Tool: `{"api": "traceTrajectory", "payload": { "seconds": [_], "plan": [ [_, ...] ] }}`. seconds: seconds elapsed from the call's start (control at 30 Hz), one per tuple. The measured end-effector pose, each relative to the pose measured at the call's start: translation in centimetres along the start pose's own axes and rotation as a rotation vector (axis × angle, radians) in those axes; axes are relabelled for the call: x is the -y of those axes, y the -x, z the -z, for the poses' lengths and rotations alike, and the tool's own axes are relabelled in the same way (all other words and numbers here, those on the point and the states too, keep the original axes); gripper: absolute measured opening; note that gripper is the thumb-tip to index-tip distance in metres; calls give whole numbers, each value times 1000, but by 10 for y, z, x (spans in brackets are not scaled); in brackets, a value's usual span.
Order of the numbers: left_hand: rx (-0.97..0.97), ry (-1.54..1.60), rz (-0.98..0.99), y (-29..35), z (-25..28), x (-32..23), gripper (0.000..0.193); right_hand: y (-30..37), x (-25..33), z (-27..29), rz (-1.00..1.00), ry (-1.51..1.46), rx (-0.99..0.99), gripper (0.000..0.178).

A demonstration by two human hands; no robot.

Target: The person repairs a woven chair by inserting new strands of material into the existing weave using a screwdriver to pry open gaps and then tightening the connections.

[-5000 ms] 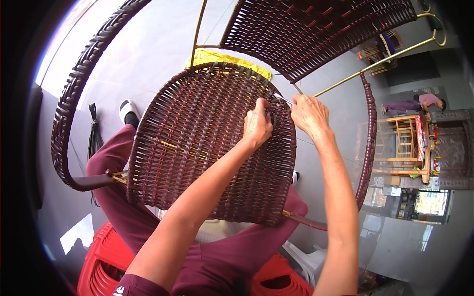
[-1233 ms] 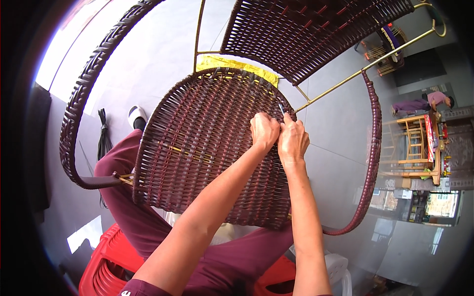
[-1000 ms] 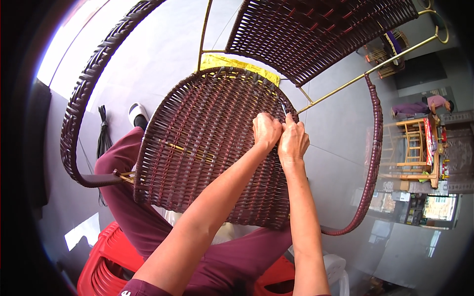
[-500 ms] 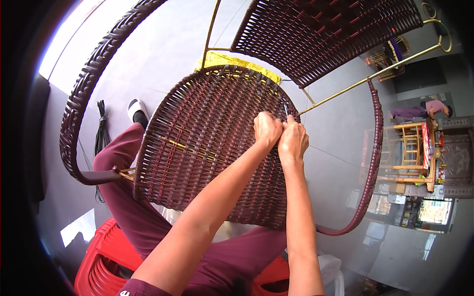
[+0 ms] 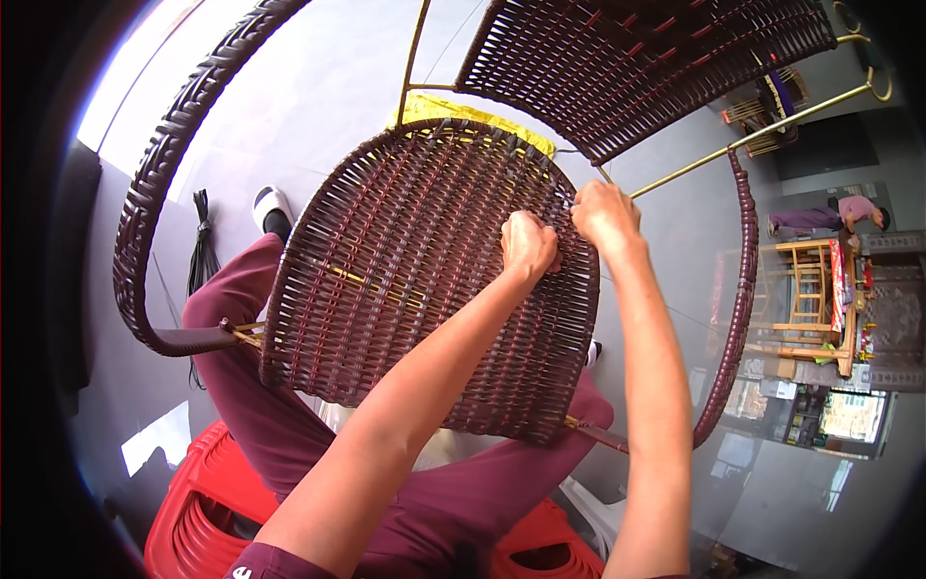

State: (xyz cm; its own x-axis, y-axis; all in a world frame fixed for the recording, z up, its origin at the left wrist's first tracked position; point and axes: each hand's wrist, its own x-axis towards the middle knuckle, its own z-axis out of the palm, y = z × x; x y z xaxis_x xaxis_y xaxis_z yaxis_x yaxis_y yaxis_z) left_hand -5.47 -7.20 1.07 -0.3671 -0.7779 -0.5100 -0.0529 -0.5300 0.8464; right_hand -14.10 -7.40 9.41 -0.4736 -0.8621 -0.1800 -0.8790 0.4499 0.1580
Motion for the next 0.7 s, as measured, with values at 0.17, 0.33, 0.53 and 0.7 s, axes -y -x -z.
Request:
{"api": "traceTrajectory", "payload": {
  "seconds": [0.17,0.33,0.53,0.7],
  "plan": [
    [-4,14,0,4,1,-2,13,-26,9,35,-19,170,263,20],
    [-21,-12,-57,1,-4,4,19,-24,27,48,53,291,264,25],
    [-16,-35,-59,2,1,3,17,-33,42,56,22,329,400,28],
    [-1,-29,-28,1,1,2,18,-41,39,57,53,345,465,18]
  ]
}}
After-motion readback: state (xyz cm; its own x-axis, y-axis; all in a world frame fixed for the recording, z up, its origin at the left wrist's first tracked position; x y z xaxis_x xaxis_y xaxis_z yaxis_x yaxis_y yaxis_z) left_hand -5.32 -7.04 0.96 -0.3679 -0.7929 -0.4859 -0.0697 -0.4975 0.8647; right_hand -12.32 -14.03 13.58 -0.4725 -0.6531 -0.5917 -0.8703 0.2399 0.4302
